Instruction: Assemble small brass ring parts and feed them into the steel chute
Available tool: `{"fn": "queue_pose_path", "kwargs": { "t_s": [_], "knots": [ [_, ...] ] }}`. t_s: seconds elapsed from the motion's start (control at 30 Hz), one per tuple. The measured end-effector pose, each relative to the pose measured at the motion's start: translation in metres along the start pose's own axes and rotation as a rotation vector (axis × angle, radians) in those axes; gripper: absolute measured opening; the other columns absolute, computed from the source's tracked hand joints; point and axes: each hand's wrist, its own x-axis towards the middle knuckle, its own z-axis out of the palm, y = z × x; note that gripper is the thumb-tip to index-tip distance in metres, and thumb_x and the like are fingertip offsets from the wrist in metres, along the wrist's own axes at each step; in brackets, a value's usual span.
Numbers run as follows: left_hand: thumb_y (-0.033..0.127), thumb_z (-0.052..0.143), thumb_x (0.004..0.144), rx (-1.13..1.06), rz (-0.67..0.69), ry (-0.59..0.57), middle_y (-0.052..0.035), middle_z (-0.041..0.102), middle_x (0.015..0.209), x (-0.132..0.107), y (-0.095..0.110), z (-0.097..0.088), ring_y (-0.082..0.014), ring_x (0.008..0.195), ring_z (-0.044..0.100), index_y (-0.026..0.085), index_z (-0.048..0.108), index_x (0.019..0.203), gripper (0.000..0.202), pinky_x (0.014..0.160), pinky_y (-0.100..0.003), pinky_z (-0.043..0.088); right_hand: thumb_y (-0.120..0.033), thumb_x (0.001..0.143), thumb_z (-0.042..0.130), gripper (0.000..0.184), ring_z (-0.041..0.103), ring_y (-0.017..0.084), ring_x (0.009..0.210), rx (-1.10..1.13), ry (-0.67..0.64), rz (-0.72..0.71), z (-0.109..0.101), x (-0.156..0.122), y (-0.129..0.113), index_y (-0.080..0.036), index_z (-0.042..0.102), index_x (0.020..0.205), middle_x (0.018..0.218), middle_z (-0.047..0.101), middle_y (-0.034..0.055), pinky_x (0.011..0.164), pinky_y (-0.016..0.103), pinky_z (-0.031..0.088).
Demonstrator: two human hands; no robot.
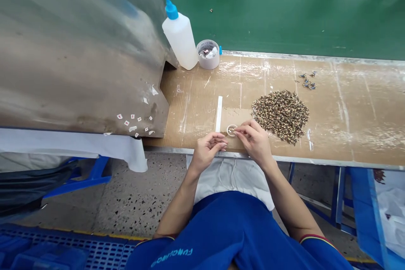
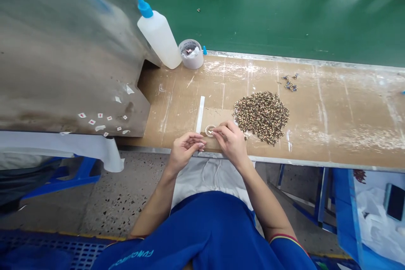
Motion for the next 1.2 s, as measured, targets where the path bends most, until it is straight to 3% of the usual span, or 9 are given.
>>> {"fn": "queue_pose_path", "kwargs": {
  "t_s": [0.17, 0.33, 0.5, 0.77, 0.97, 1.2],
  "knots": [
    [0.033, 0.079, 0.078, 0.012, 0.003, 0.006, -0.0062, 0.076, 0.077, 0.0, 0.002, -0.001, -0.0153, 0.065, 0.073, 0.014, 0.071, 0.081, 0.021, 0.062, -0.024, 0.063, -0.025, 0.097, 0.059, 0.012, 0.062, 0.02, 0.08, -0.065, -0.012, -0.074, -0.004, 0.008, -0.004, -0.023, 0.071, 0.093, 0.087, 0.064, 0.0058, 0.072, 0.033, 0.051],
    [0.037, 0.079, 0.079, -0.001, 0.07, 0.003, -0.0062, 0.076, 0.075, 0.001, 0.003, -0.001, -0.0157, 0.065, 0.073, 0.015, 0.073, 0.079, 0.023, 0.059, -0.023, 0.062, -0.032, 0.095, 0.064, 0.014, 0.062, 0.018, 0.073, -0.012, -0.051, -0.045, -0.02, 0.004, 0.0, -0.022, 0.068, 0.104, 0.086, 0.067, 0.0047, 0.067, 0.031, 0.051],
    [0.04, 0.077, 0.081, 0.038, 0.066, -0.028, -0.0057, 0.074, 0.073, 0.001, 0.003, -0.001, -0.0141, 0.061, 0.07, 0.015, 0.071, 0.079, 0.026, 0.056, -0.022, 0.059, -0.029, 0.097, 0.058, 0.012, 0.063, 0.019, 0.072, -0.042, -0.079, 0.009, -0.021, -0.003, 0.002, -0.024, 0.069, 0.093, 0.082, 0.069, 0.0048, 0.067, 0.033, 0.052],
    [0.045, 0.077, 0.081, 0.061, 0.045, -0.065, -0.006, 0.072, 0.073, -0.001, 0.001, -0.004, -0.0136, 0.061, 0.068, 0.014, 0.069, 0.082, 0.032, 0.056, -0.022, 0.058, -0.024, 0.096, 0.059, 0.013, 0.061, 0.022, 0.088, -0.102, -0.08, -0.103, -0.007, 0.014, -0.009, -0.026, 0.07, 0.089, 0.093, 0.067, 0.0069, 0.081, 0.04, 0.05],
    [0.046, 0.077, 0.081, 0.062, 0.051, -0.08, -0.0055, 0.07, 0.073, -0.001, 0.0, -0.006, -0.0116, 0.058, 0.066, 0.012, 0.068, 0.081, 0.035, 0.055, -0.021, 0.056, -0.022, 0.096, 0.058, 0.012, 0.06, 0.023, 0.093, -0.152, -0.098, -0.187, 0.002, 0.023, -0.005, -0.024, 0.068, 0.089, 0.102, 0.066, 0.0086, 0.08, 0.038, 0.05],
    [0.049, 0.077, 0.079, 0.07, 0.047, -0.07, -0.0056, 0.07, 0.073, -0.001, 0.001, -0.005, -0.0124, 0.059, 0.066, 0.013, 0.068, 0.08, 0.037, 0.055, -0.021, 0.055, -0.019, 0.098, 0.054, 0.018, 0.058, 0.024, 0.09, -0.18, -0.128, -0.164, -0.012, 0.023, -0.006, -0.023, 0.068, 0.086, 0.095, 0.065, 0.0087, 0.078, 0.038, 0.05]
  ]
}}
